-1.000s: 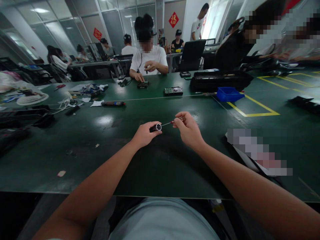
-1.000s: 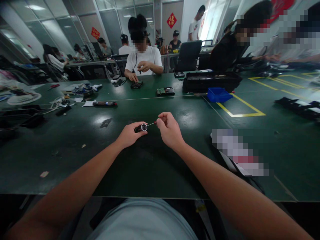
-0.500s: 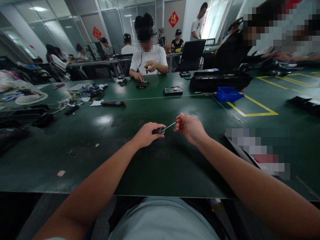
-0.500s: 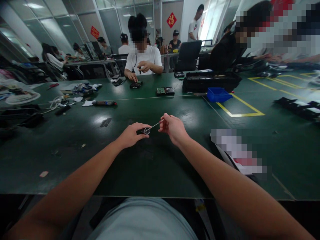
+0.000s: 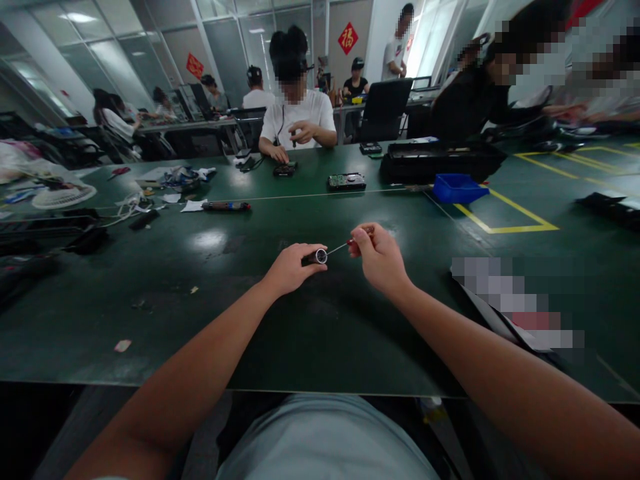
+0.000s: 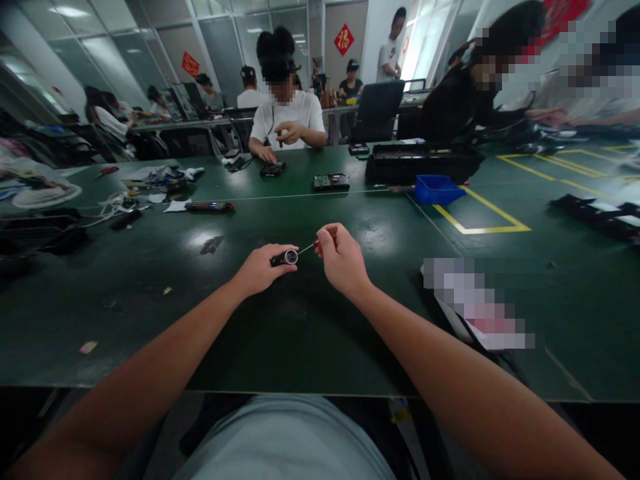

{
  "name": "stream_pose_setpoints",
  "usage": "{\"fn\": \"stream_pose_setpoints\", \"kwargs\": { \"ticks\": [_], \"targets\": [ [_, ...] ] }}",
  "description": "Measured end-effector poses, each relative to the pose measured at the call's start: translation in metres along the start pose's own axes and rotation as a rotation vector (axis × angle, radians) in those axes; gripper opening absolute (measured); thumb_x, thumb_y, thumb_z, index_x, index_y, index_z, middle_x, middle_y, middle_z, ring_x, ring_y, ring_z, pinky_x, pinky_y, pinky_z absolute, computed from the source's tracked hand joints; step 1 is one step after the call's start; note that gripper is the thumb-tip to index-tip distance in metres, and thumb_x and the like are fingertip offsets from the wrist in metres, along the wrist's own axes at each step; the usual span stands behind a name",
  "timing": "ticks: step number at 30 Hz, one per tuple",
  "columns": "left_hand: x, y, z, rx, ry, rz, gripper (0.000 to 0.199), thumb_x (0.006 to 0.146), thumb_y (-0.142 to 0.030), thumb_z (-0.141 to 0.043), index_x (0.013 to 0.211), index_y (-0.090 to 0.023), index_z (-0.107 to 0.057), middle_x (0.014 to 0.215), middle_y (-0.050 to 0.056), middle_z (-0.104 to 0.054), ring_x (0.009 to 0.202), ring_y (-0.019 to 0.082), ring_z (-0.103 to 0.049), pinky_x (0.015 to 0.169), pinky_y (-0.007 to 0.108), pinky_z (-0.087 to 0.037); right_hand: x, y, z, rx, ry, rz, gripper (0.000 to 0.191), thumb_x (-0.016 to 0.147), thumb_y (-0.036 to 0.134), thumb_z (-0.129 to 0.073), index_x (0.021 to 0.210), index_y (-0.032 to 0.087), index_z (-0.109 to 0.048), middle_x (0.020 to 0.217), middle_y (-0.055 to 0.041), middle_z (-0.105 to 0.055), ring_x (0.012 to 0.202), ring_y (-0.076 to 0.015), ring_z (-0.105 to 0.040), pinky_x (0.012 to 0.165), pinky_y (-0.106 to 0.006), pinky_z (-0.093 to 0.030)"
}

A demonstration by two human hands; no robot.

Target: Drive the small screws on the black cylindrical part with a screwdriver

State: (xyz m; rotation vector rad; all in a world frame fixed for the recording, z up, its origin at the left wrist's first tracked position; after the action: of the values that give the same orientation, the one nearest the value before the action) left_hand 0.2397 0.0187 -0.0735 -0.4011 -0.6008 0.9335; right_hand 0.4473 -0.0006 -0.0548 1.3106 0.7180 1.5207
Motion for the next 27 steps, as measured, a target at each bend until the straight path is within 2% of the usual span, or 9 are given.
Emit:
{"fn": "stream_pose_setpoints", "kwargs": {
  "ticks": [8, 13, 23, 27],
  "targets": [
    [-0.0004, -0.0019, 0.0014, 0.018, -0.022, 0.002, 0.041, 0.084, -0.035, -0.074, 0.123, -0.023, -0.068, 0.108, 0.005, -0.071, 0.099, 0.023, -0.061, 0.092, 0.039, -0.045, -0.0011, 0.001, 0.0014, -0.134, -0.017, 0.091, 0.02, 0.099, 0.037, -0.045, 0.092, 0.023, -0.056, 0.074, -0.0006, -0.065, 0.069, -0.0165, -0.063, 0.069, -0.034, -0.047],
    [-0.0005, 0.0004, 0.0003, 0.008, -0.03, 0.008, 0.042, 0.083, -0.036, -0.074, 0.124, -0.024, -0.067, 0.109, 0.005, -0.071, 0.1, 0.023, -0.061, 0.092, 0.039, -0.045, -0.0017, 0.0009, 0.0, -0.063, 0.036, 0.052, 0.021, 0.098, 0.04, -0.045, 0.09, 0.024, -0.055, 0.075, -0.0012, -0.066, 0.069, -0.0172, -0.063, 0.067, -0.034, -0.048],
    [-0.0003, 0.0024, -0.002, -0.036, -0.051, 0.011, 0.042, 0.082, -0.032, -0.076, 0.123, -0.024, -0.067, 0.111, 0.005, -0.07, 0.102, 0.022, -0.062, 0.093, 0.037, -0.045, -0.0026, 0.0008, -0.0018, -0.064, 0.023, 0.056, 0.019, 0.098, 0.039, -0.045, 0.092, 0.024, -0.055, 0.076, -0.0012, -0.066, 0.071, -0.0175, -0.064, 0.07, -0.034, -0.049],
    [-0.0002, 0.0007, -0.0021, -0.044, -0.042, 0.021, 0.042, 0.082, -0.032, -0.075, 0.123, -0.024, -0.067, 0.111, 0.005, -0.07, 0.102, 0.022, -0.062, 0.092, 0.037, -0.046, -0.0044, -0.001, -0.0052, -0.048, 0.059, 0.07, 0.02, 0.098, 0.04, -0.045, 0.093, 0.023, -0.055, 0.078, -0.0013, -0.067, 0.073, -0.018, -0.065, 0.071, -0.035, -0.049]
  ]
}}
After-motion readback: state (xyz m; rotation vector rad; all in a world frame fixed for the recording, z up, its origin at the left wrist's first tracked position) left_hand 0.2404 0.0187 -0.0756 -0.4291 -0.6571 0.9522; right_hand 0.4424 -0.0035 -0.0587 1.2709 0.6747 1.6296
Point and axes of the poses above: each hand's wrist, its own x-axis towards the middle knuckle, its own z-axis out of the back of the hand, y = z × x, the point moved 1 cm from there along x, towards the middle knuckle
